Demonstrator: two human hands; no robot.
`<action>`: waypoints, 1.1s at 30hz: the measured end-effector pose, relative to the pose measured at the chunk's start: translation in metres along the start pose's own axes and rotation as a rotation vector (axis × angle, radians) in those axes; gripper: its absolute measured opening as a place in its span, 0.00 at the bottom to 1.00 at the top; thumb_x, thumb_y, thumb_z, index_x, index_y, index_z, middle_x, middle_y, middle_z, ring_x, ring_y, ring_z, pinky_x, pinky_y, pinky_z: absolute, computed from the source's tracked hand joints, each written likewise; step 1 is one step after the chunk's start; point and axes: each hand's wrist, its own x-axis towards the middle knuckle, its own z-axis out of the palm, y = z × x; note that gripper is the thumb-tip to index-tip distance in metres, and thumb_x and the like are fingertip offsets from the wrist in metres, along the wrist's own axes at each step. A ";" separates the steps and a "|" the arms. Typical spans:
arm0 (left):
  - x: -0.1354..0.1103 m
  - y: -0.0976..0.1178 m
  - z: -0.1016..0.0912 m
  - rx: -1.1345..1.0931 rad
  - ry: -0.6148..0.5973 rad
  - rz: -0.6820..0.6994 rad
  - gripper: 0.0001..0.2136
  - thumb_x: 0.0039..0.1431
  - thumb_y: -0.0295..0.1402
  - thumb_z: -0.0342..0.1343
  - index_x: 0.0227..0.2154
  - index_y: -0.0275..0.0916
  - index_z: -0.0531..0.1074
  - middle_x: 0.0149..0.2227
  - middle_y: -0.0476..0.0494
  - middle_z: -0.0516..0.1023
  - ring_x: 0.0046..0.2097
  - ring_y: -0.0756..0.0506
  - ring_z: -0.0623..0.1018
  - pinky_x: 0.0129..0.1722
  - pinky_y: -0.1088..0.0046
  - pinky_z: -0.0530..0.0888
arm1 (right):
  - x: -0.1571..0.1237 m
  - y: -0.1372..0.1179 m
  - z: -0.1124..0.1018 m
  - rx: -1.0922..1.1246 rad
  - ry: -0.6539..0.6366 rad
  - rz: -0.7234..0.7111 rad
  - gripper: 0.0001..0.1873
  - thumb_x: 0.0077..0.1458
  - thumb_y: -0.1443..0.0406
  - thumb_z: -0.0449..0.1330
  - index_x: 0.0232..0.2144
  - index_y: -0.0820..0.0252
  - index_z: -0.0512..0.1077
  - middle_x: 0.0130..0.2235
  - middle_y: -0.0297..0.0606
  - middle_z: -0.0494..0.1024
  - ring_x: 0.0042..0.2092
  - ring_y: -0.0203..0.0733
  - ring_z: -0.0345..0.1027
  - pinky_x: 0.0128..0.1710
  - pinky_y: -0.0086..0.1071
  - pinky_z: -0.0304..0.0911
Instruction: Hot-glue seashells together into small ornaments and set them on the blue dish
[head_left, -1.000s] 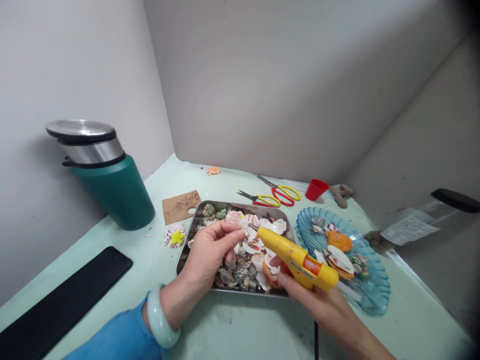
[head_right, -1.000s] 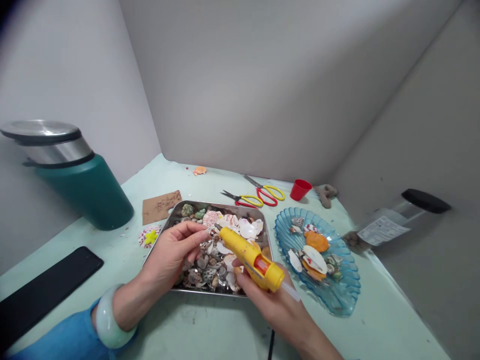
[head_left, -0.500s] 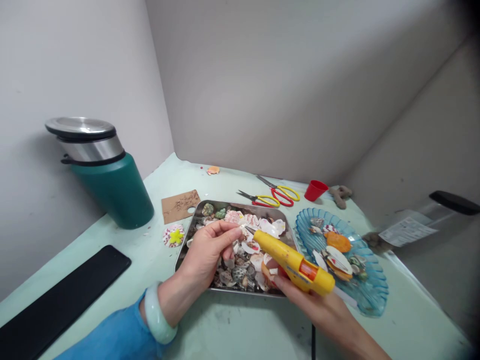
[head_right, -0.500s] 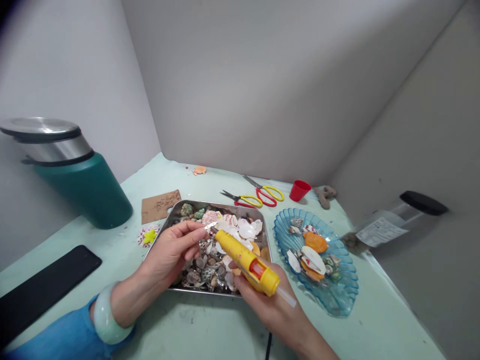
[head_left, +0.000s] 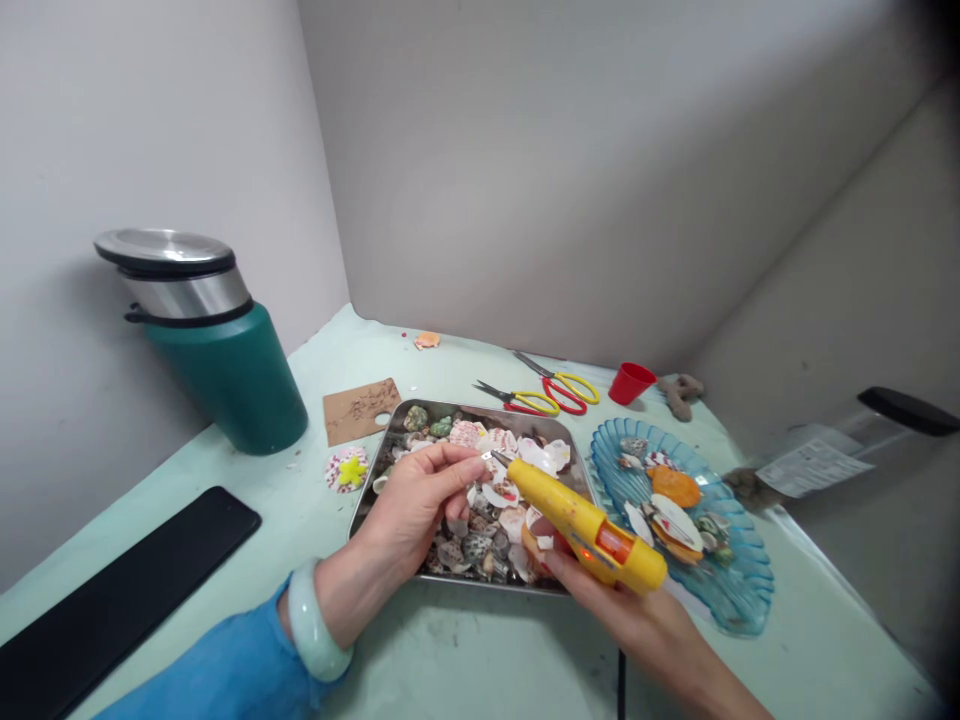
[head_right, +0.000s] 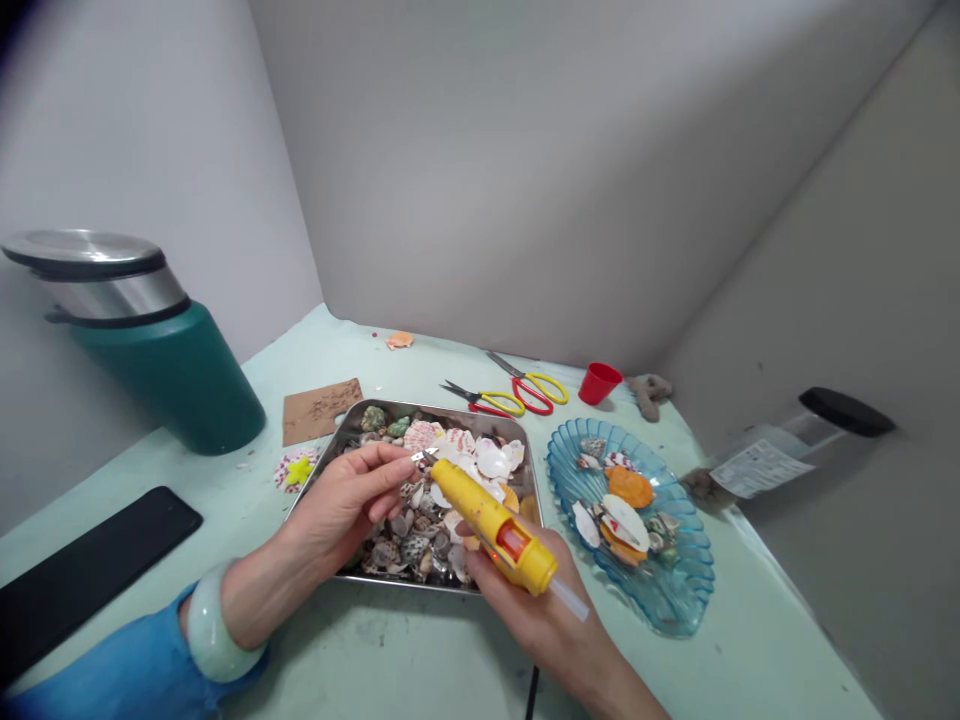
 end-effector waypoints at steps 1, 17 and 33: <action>0.000 0.000 0.000 -0.005 -0.003 0.000 0.09 0.48 0.35 0.66 0.28 0.35 0.73 0.12 0.59 0.63 0.16 0.58 0.60 0.20 0.83 0.59 | 0.000 0.000 0.000 0.005 0.004 -0.003 0.12 0.52 0.60 0.62 0.38 0.57 0.79 0.37 0.39 0.83 0.38 0.46 0.78 0.41 0.33 0.74; 0.000 -0.003 -0.001 -0.020 0.002 0.012 0.10 0.47 0.35 0.67 0.28 0.36 0.73 0.13 0.59 0.62 0.16 0.59 0.60 0.20 0.83 0.58 | -0.001 -0.003 0.001 0.014 0.011 0.045 0.15 0.54 0.56 0.60 0.40 0.59 0.78 0.41 0.42 0.82 0.43 0.49 0.76 0.45 0.38 0.73; 0.001 0.000 -0.002 -0.110 -0.033 -0.049 0.10 0.47 0.35 0.67 0.28 0.35 0.75 0.14 0.58 0.63 0.16 0.59 0.58 0.20 0.82 0.61 | 0.000 -0.009 0.003 0.049 0.017 0.043 0.18 0.54 0.53 0.59 0.38 0.60 0.78 0.39 0.44 0.82 0.40 0.51 0.77 0.43 0.40 0.74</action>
